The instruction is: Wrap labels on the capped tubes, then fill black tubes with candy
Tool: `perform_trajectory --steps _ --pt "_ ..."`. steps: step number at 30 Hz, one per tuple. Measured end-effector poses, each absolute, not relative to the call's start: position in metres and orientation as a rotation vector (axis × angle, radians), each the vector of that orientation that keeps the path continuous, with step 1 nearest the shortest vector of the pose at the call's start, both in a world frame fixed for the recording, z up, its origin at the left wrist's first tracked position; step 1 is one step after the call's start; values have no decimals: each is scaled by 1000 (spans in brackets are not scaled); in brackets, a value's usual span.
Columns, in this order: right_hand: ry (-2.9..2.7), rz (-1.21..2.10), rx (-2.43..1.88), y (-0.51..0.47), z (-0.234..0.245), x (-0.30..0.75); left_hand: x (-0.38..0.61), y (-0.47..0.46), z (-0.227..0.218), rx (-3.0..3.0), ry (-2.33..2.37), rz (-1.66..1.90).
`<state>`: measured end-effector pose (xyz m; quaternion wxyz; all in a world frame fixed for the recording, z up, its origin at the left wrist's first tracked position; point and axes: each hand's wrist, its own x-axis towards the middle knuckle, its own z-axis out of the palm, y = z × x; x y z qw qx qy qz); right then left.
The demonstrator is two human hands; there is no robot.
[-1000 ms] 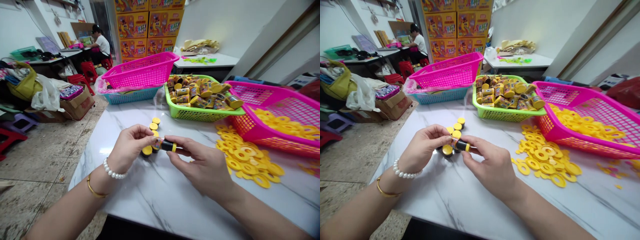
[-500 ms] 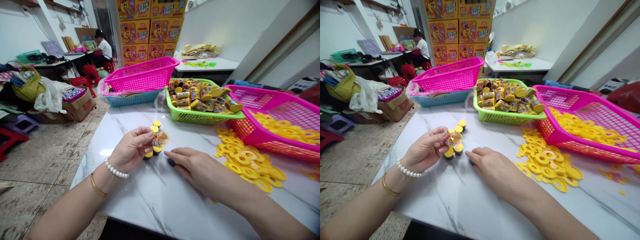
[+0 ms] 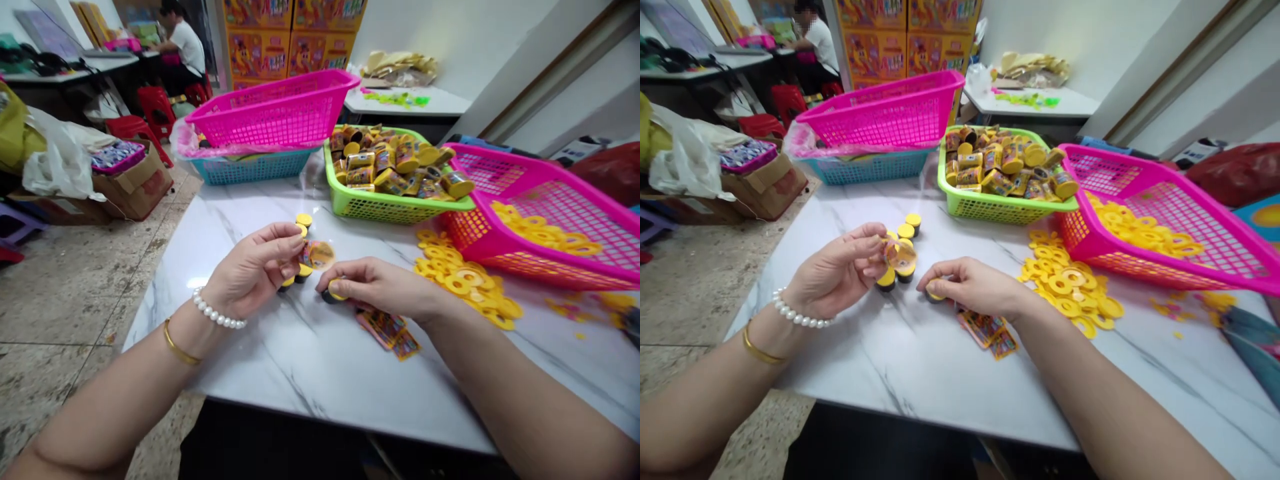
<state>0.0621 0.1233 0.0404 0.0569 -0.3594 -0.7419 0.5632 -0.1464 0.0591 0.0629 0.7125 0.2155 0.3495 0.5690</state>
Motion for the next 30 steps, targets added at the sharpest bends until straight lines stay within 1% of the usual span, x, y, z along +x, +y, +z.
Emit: perform_trajectory --steps 4,6,8,10,13,15,19,25,27,30 --pt "-2252 1734 -1119 119 42 60 -144 57 61 511 787 1289" --pt "-2244 1687 -1080 119 41 61 -142 56 57 537 806 1304" --pt "-2264 1568 -1042 123 39 63 -140 56 54 582 827 1320" --pt "-2263 1371 -1077 126 40 67 -137 55 52 642 838 1333" --pt "-2094 1075 -1130 124 48 71 -133 51 52 718 831 1321" --pt "-2022 1019 -1023 116 55 70 -131 48 52 744 835 1287" --pt "-2124 1006 -798 98 59 59 -129 47 51 789 853 1224" --pt "-2122 390 -728 81 53 50 -128 44 47 828 831 1207" --pt "-2134 290 -698 78 54 49 -126 44 47 817 788 1197" --pt "-2177 249 -726 76 57 48 -125 44 46 773 742 1256"
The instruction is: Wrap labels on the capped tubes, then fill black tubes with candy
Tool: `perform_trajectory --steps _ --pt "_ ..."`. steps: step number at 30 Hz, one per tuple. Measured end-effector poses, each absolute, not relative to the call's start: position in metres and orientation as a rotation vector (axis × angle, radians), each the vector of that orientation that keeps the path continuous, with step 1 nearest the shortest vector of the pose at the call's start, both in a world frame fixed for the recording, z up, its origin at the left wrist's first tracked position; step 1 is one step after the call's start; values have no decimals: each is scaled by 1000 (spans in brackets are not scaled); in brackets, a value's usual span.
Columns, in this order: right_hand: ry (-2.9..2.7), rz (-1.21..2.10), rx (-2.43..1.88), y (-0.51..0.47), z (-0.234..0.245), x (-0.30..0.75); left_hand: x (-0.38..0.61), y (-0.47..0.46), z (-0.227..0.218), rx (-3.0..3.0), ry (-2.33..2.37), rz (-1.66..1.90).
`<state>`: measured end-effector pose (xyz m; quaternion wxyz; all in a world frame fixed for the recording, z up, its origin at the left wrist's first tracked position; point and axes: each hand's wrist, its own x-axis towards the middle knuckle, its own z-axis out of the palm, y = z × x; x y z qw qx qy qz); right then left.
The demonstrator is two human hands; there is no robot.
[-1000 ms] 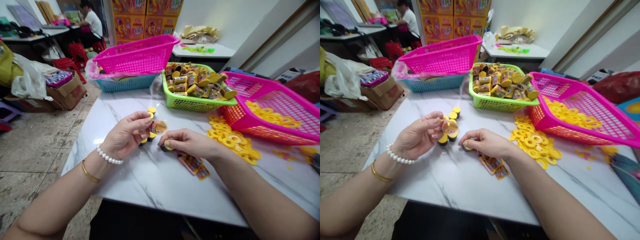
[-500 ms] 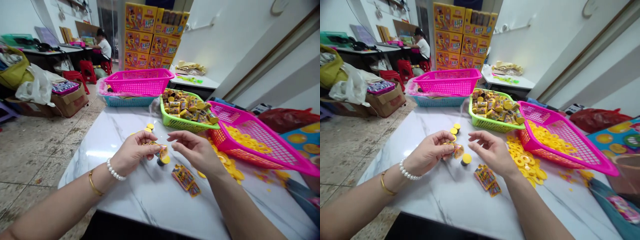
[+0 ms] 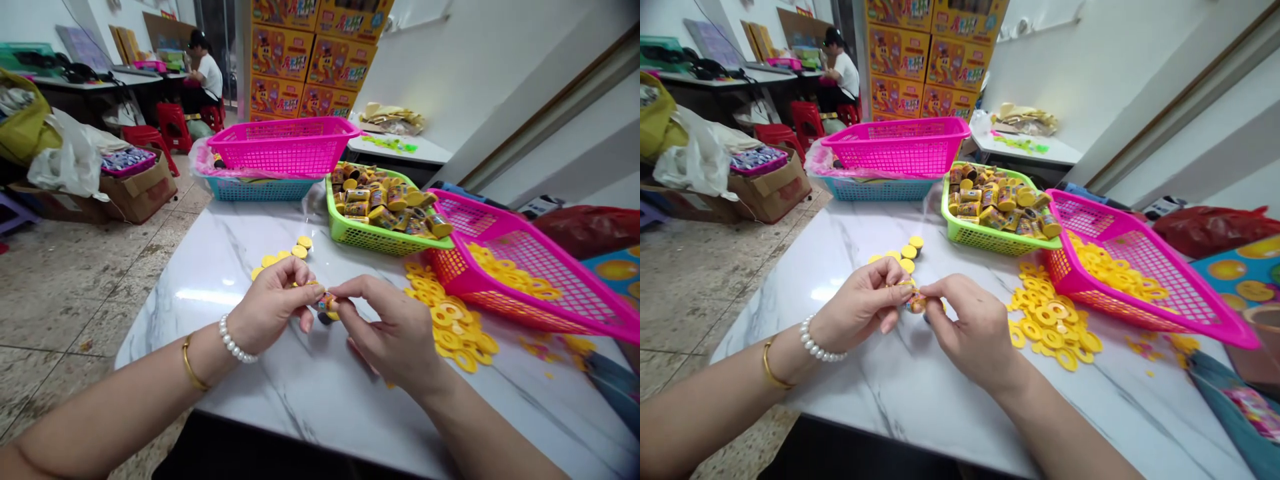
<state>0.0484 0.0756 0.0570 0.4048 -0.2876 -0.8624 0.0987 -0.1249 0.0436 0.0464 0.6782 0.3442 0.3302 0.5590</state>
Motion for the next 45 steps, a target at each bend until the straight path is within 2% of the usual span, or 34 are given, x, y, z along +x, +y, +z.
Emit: perform_trajectory --steps 10,15,22,25,35,42,45 --pt "-2224 278 -672 82 58 55 -133 46 51 879 898 1133" --pt "-2215 135 -744 84 59 57 -135 49 50 891 938 1199" --pt "-2245 -193 -306 89 59 65 -131 46 52 861 1017 1291" --pt "-2161 -309 -330 92 63 70 -131 47 52 846 1091 1350" --pt "-2292 -267 -263 92 60 59 -129 44 53 869 1063 1325" --pt "-2218 -297 -372 90 58 63 -133 44 57 953 1153 1314" --pt "-2196 -320 -410 89 60 64 -134 45 58 996 1177 1204"
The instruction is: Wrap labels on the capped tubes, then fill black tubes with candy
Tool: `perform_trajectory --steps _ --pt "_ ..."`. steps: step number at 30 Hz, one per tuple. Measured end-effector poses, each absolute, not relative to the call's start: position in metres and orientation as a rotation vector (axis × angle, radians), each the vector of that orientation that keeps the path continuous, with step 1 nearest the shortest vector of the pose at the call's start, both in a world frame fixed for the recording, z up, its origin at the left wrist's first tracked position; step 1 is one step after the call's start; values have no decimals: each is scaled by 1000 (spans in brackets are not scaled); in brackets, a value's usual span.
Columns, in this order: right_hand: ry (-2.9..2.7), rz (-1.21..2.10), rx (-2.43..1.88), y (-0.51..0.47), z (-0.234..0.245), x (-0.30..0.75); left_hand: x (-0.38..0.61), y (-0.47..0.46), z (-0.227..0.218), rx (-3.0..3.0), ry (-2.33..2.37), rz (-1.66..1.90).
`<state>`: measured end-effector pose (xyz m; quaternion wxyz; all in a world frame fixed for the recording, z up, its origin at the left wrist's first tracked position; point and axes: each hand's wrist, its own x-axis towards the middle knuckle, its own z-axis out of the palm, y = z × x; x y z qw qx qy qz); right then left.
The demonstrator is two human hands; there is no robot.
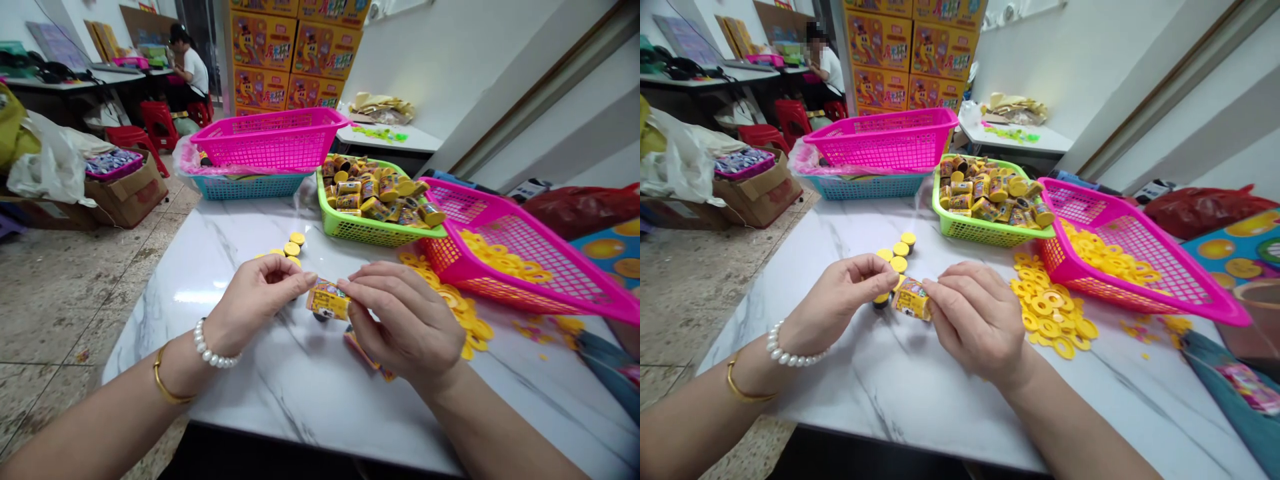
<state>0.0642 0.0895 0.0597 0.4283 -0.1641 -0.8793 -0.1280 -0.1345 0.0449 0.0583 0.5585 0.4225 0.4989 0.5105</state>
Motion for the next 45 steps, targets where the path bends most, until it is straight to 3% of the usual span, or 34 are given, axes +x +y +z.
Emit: perform_trajectory --steps 4,17,23,30,35,40,45 --pt "-2183 -314 -400 88 60 63 -134 44 59 997 1124 1039" --pt "-2107 6 -335 92 65 64 -134 39 62 1008 1147 1046" --pt "-1866 249 -666 105 65 82 -140 41 59 1069 1220 1218" --pt "-2568 232 -854 101 59 77 -147 50 63 885 1162 1340" --pt "-2743 228 -931 94 47 68 -149 54 65 783 1185 1343" --pt "-2548 473 -978 104 49 66 -150 54 70 710 1216 1408" --pt "-1901 1224 -894 115 59 72 -151 55 69 635 1177 1426"
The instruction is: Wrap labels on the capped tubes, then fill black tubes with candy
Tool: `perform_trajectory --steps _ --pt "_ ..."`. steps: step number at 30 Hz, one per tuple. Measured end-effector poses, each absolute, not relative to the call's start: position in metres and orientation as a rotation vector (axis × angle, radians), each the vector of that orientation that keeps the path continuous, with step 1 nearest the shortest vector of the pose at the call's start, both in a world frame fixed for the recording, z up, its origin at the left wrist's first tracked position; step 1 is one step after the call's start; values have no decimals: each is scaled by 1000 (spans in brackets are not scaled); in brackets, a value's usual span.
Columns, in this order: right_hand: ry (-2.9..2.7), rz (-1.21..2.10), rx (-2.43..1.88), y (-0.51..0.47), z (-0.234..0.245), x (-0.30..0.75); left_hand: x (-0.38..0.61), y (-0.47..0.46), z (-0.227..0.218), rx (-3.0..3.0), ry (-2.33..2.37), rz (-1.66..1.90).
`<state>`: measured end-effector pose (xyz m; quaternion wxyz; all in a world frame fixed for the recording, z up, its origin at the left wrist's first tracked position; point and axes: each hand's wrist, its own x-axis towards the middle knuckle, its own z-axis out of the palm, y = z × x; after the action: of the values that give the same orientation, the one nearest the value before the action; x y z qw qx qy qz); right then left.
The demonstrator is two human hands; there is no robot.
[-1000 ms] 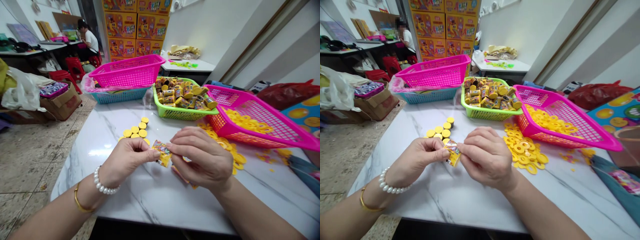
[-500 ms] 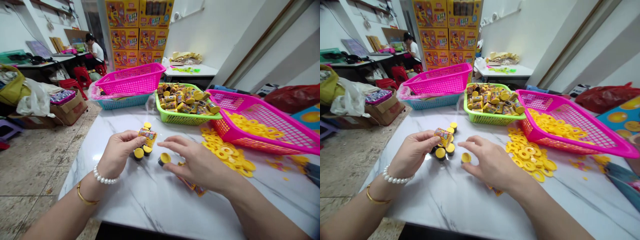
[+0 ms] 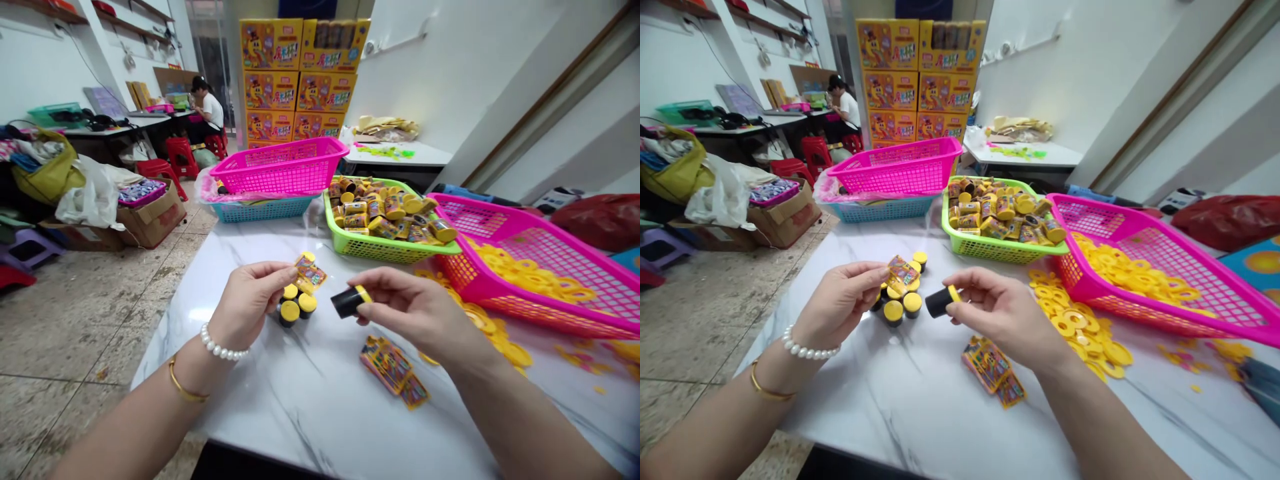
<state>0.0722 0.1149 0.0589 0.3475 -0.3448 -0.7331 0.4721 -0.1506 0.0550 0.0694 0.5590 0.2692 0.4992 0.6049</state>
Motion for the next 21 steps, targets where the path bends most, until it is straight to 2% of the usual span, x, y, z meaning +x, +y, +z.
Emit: perform_trajectory --steps 2,5,14,21 --pt "-1667 1418 -782 115 59 70 -149 55 67 624 1161 1398" --pt "-1533 1500 -735 112 54 64 -147 55 63 620 1126 1349" --pt "-1490 1425 -764 113 38 60 -147 52 60 619 1003 1281" --pt "-1345 1520 -768 107 40 54 -142 51 60 606 952 1215"
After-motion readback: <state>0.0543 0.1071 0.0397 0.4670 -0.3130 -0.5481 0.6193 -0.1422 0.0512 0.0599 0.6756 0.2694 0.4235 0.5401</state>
